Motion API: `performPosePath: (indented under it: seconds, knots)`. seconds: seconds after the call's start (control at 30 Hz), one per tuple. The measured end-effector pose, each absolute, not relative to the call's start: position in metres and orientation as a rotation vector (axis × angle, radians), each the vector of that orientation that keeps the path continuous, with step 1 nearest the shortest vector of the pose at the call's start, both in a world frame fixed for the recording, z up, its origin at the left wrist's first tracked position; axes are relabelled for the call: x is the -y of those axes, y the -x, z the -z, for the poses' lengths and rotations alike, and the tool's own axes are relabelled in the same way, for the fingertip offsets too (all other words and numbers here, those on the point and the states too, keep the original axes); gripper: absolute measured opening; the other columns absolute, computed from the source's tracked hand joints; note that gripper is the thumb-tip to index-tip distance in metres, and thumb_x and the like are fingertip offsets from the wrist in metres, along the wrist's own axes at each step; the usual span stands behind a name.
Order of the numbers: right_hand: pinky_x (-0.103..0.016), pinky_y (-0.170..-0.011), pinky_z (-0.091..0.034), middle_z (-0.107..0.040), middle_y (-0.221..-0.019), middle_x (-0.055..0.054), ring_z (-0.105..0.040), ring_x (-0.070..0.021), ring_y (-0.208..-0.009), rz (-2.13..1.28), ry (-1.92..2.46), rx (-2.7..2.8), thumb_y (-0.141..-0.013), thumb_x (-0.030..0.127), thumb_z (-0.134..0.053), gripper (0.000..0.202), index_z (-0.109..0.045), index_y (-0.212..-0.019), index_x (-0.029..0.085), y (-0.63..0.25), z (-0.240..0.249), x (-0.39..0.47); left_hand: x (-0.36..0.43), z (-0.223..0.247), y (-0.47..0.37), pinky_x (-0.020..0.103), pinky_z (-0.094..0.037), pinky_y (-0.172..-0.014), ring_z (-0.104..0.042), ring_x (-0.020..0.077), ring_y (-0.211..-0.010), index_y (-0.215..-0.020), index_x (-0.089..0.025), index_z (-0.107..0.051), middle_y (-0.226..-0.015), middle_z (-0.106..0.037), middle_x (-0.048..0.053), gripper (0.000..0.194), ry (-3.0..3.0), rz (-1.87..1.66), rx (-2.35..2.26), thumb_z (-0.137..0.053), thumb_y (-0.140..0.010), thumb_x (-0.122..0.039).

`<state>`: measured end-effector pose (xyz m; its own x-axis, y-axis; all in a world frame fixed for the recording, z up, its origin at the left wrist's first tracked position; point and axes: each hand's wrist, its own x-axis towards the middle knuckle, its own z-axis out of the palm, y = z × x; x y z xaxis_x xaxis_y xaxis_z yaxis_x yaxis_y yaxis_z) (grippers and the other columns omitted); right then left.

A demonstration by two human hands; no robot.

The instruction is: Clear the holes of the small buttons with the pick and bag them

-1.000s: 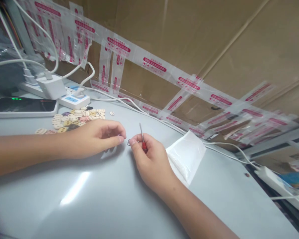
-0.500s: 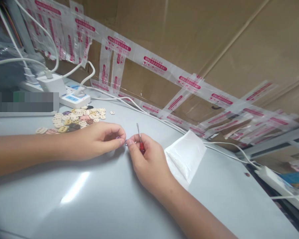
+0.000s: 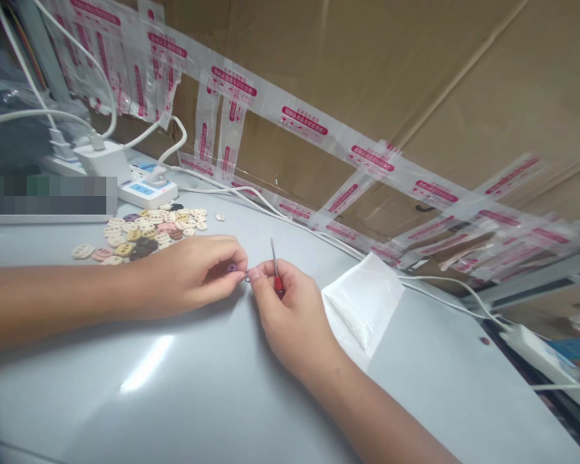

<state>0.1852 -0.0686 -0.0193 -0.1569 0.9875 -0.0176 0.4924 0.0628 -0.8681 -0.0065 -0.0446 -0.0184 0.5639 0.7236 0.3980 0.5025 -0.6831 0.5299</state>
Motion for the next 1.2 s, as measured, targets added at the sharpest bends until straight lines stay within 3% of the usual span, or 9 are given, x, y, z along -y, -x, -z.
performPosePath:
  seconds: [0.33,0.7,0.9,1.2]
  knots:
    - [-0.02,-0.039,-0.02,-0.037,-0.045,0.008,-0.028,-0.0072,-0.041,-1.087,1.492,1.659,-0.087,0.057,-0.06,0.037,-0.058,-0.08,0.021,-0.184,0.018,0.069,0.043,0.02,0.006,0.025,-0.037,-0.067,-0.051,0.0112,-0.07,-0.083,-0.015,-0.058,-0.077,-0.057,-0.001,0.014,-2.524,-0.913,-0.94,-0.048,-0.091,-0.02]
    - [-0.02,-0.038,-0.021,-0.034,-0.049,0.009,-0.029,-0.0069,-0.042,-1.104,1.471,1.541,-0.084,0.054,-0.064,0.034,-0.058,-0.084,0.021,-0.185,0.018,0.066,0.037,0.016,0.01,0.026,-0.046,-0.066,-0.06,0.0135,-0.073,-0.092,-0.019,-0.063,-0.079,-0.066,-0.001,0.016,-2.056,-0.753,-1.062,-0.058,-0.087,-0.033]
    - [-0.019,-0.038,-0.022,-0.033,-0.05,0.01,-0.03,-0.0063,-0.041,-1.09,1.463,1.54,-0.084,0.054,-0.065,0.033,-0.057,-0.083,0.021,-0.185,0.019,0.066,0.032,0.019,0.011,0.025,-0.052,-0.07,-0.065,0.0133,-0.076,-0.086,-0.018,-0.059,-0.083,-0.068,-0.001,0.02,-1.73,-0.842,-0.96,-0.072,-0.078,-0.031]
    - [-0.02,-0.04,-0.024,-0.036,-0.05,0.009,-0.033,-0.0072,-0.042,-1.032,1.431,1.632,-0.088,0.053,-0.061,0.031,-0.056,-0.083,0.022,-0.186,0.02,0.066,0.035,0.007,0.012,0.02,-0.054,-0.079,-0.071,0.0122,-0.086,-0.098,-0.018,-0.07,-0.089,-0.077,-0.003,0.017,-1.684,-0.719,-1.089,-0.068,-0.08,-0.017]
